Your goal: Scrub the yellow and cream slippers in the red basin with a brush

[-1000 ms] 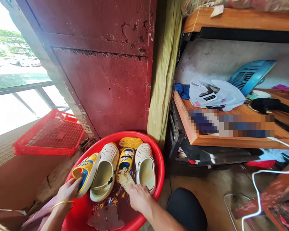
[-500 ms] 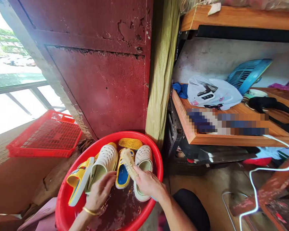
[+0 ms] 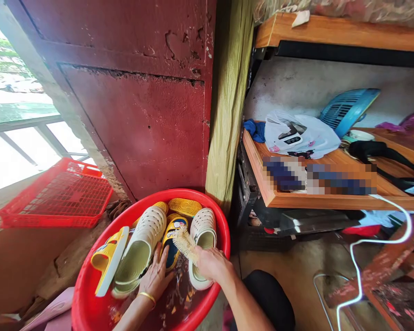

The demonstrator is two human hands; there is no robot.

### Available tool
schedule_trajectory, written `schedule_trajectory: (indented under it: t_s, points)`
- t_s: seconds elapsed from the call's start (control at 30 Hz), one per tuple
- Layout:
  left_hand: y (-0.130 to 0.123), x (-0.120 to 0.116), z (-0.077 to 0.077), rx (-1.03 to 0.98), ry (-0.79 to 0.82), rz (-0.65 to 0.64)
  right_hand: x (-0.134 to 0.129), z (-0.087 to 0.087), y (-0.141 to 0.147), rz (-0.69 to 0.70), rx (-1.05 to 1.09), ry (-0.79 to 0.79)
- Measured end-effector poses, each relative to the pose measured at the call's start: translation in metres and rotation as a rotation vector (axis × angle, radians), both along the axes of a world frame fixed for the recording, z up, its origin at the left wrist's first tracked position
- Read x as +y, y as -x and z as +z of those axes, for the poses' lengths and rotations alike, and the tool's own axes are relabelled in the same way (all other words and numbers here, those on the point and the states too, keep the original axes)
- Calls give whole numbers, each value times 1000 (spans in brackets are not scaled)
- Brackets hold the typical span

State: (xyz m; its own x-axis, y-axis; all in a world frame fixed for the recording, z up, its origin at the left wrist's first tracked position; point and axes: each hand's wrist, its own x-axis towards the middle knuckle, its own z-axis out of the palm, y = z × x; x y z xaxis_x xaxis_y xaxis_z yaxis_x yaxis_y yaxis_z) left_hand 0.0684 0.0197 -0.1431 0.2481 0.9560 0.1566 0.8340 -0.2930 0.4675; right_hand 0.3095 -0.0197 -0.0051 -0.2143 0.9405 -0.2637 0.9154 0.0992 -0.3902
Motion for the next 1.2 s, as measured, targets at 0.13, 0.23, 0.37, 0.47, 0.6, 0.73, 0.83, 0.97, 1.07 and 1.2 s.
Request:
schedule_trajectory:
  t_s: [0.13,0.23,0.37,0.47,0.6,0.73,0.83,0.97,1.07,1.2]
  points:
    - [-1,1,11,-87,-44,20,1,-4,4,-10,132,-62]
    - [-4,3,28,-165,-31,65,3,-2,6,-55,261,-82]
    - [5,-3,62,-258,26,94,6,6,6,-149,346,41]
    - [21,-15,86,-231,-72,-27,7,9,5,-148,319,95]
    - [38,-34,97,-72,-193,-233,2,4,14,-15,157,48]
    - [39,-45,74,-42,-152,-220,-11,-7,41,54,80,75]
    - [35,-46,48,29,-79,-150,-22,-13,61,125,85,8]
    - [24,-47,31,146,62,-87,-31,-14,67,189,-13,6]
    - [12,-48,31,200,156,-56,-32,-13,63,204,-121,54]
    - [2,-49,35,218,305,-51,-31,-13,62,199,-167,65]
